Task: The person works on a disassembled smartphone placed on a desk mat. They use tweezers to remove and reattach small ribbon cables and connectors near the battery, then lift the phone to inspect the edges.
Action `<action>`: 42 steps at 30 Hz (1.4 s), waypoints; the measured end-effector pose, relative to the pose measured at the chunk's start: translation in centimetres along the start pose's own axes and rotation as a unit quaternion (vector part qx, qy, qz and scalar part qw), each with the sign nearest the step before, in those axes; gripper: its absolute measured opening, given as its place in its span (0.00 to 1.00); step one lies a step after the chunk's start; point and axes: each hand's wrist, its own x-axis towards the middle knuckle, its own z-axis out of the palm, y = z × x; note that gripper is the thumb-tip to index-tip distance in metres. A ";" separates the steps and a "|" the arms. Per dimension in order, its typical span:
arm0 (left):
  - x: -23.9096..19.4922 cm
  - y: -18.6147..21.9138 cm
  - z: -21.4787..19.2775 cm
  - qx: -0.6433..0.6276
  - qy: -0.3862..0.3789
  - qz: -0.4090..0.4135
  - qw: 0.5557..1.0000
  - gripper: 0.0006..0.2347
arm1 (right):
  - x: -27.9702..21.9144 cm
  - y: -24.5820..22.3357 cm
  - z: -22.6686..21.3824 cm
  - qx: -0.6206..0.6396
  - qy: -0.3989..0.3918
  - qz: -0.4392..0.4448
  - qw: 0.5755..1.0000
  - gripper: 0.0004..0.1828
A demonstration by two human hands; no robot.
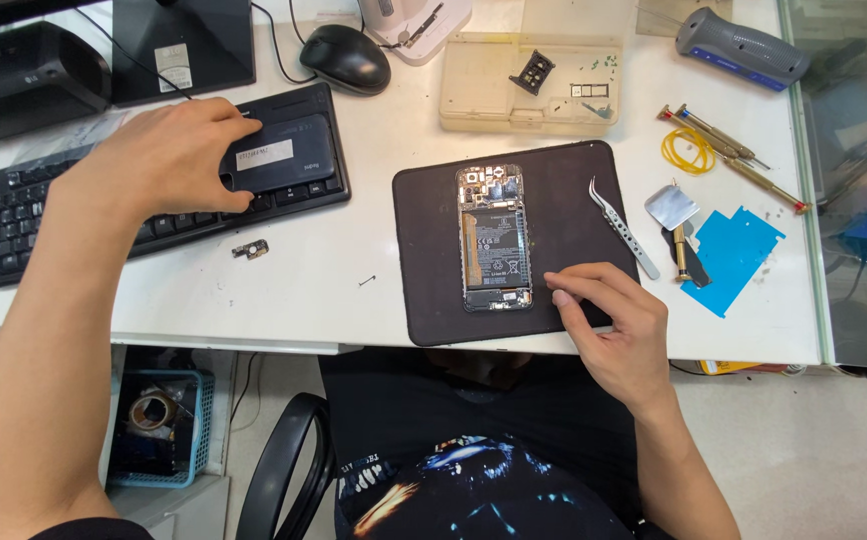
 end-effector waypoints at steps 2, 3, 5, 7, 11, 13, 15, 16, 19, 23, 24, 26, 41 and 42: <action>0.1 0.1 -0.4 0.004 -0.002 -0.013 1.000 0.37 | 0.1 0.0 0.0 -0.004 0.002 -0.008 1.000 0.09; 0.2 0.3 -0.4 0.002 -0.004 -0.020 1.000 0.37 | 0.1 0.0 0.0 -0.007 0.003 -0.010 1.000 0.09; 0.3 0.4 -0.4 0.003 -0.009 -0.030 0.999 0.37 | 0.1 0.1 0.0 -0.009 -0.002 -0.001 1.000 0.09; 0.3 0.4 -0.5 0.011 -0.016 -0.037 0.999 0.37 | 0.0 0.2 -0.1 -0.010 -0.004 0.002 1.000 0.09; 0.3 0.0 -0.7 0.017 -0.015 -0.032 0.999 0.35 | 0.1 0.2 -0.1 -0.012 -0.004 -0.005 1.000 0.09; 0.2 -0.2 -0.8 0.017 -0.012 -0.023 1.000 0.33 | 0.1 0.2 -0.1 -0.012 -0.006 -0.004 1.000 0.09; 0.1 0.0 -0.6 0.020 -0.010 -0.033 0.999 0.34 | 0.1 0.2 -0.1 -0.010 -0.007 0.003 1.000 0.09; 0.1 0.0 -0.6 0.021 -0.008 -0.038 0.999 0.34 | 0.1 0.1 -0.1 -0.010 -0.007 -0.001 1.000 0.09; 0.2 0.1 -0.7 0.012 -0.013 -0.026 1.000 0.34 | 0.0 0.0 -0.2 -0.014 -0.005 -0.007 1.000 0.09; 0.2 0.6 -0.8 0.016 -0.021 -0.038 0.999 0.35 | 0.2 -0.1 -0.2 -0.017 -0.006 -0.005 1.000 0.09; 0.1 0.6 -0.9 0.014 -0.025 -0.035 0.999 0.35 | 0.2 -0.1 -0.2 -0.018 -0.007 -0.003 1.000 0.09; 0.2 0.8 -1.0 0.020 -0.026 -0.028 0.999 0.35 | 0.2 -0.2 -0.2 -0.012 -0.004 -0.001 1.000 0.09; 0.7 -0.1 1.3 0.019 0.128 0.083 0.988 0.15 | 0.0 -0.4 -0.2 -0.008 0.001 -0.007 1.000 0.10; 0.8 -0.5 1.6 0.032 0.132 0.076 0.988 0.12 | 0.0 -0.5 -0.2 -0.007 0.000 -0.005 1.000 0.10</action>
